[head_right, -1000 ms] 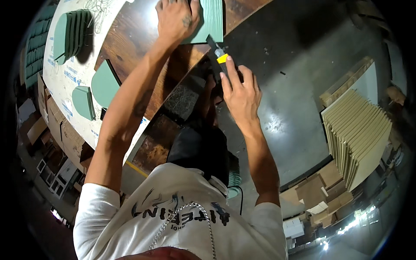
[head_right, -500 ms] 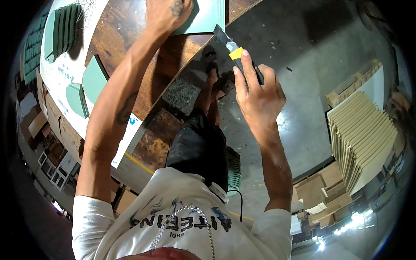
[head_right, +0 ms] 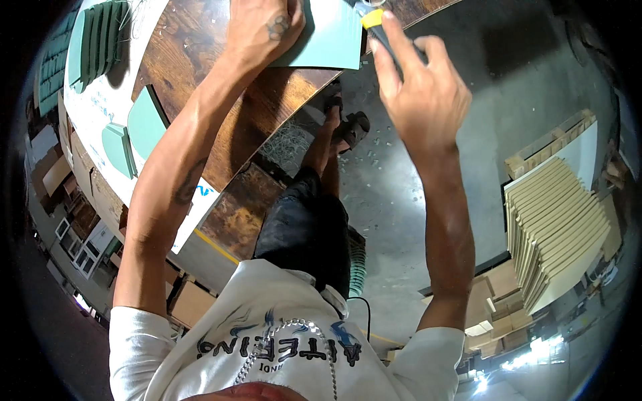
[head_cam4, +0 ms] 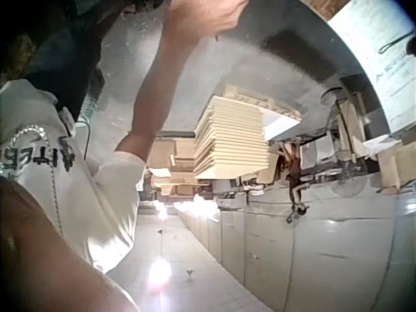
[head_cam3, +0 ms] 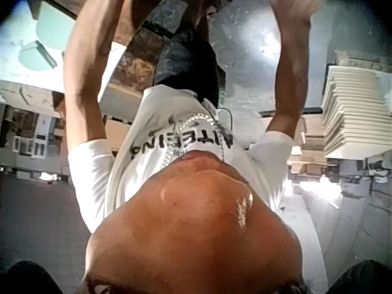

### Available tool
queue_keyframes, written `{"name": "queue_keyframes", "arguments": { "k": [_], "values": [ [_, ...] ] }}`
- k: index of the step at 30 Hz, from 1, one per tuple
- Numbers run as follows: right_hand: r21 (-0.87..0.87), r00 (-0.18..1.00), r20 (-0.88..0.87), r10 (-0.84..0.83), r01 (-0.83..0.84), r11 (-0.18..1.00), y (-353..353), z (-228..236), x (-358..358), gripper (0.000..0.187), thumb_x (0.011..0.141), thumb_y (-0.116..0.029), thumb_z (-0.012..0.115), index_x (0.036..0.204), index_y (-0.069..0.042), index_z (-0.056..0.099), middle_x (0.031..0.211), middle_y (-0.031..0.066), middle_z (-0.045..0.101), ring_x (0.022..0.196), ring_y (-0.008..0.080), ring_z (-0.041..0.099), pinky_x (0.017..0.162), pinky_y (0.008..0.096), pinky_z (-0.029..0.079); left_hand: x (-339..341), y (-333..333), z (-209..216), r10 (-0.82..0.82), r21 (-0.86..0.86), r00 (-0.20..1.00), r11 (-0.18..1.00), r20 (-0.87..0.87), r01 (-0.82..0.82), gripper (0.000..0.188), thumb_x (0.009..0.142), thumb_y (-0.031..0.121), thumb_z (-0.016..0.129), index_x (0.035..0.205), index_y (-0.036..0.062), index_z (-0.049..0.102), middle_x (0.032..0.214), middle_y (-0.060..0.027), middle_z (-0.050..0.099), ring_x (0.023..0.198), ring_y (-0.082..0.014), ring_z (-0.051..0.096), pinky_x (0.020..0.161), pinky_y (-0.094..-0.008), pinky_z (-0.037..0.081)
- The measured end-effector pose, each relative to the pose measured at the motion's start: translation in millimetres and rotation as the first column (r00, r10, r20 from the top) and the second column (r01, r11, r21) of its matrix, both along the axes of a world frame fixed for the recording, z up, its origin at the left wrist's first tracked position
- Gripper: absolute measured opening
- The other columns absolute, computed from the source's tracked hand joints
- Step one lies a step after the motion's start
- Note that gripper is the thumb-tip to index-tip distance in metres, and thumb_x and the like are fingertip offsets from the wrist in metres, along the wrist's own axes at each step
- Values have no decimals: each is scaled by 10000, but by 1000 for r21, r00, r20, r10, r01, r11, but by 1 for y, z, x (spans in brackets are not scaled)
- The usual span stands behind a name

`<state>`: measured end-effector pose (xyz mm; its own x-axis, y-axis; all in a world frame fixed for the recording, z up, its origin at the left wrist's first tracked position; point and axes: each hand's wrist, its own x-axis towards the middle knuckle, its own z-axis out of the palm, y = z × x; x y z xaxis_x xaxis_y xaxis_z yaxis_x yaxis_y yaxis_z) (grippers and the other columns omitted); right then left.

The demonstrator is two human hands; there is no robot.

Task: Using a utility knife to trim excess material from green curved foam components.

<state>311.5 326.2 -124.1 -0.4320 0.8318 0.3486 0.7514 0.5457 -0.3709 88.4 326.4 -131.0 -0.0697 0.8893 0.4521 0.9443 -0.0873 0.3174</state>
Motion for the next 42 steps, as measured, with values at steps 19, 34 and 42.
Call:
{"name": "queue_keyframes", "arguments": {
  "k": [19,34,42],
  "values": [
    [-68,990,125,-63,72,995,13,12,9,401,813,-313,807,1198,-242,716,947,54,605,777,222,621,615,341,523,3,34,-10,398,-193,910,908,117,-372,371,952,262,539,1153,-50,547,1158,-268,547,1082,-408,485,924,-556,348],
    [-135,987,85,138,-126,983,92,8,-1,446,788,-268,840,1218,-254,722,934,47,596,740,194,602,599,341,506,-5,31,-9,306,-192,948,939,83,-286,334,974,187,568,1237,-18,550,1110,-226,529,1021,-345,466,890,-493,371],
    [-99,930,66,360,-353,930,151,22,-17,473,781,-230,837,1230,-293,703,889,14,606,684,166,590,581,315,499,-22,53,-5,123,-229,966,971,228,-70,323,967,221,575,1221,21,570,1155,-246,518,1112,-368,468,915,-521,378]
  ]
}}
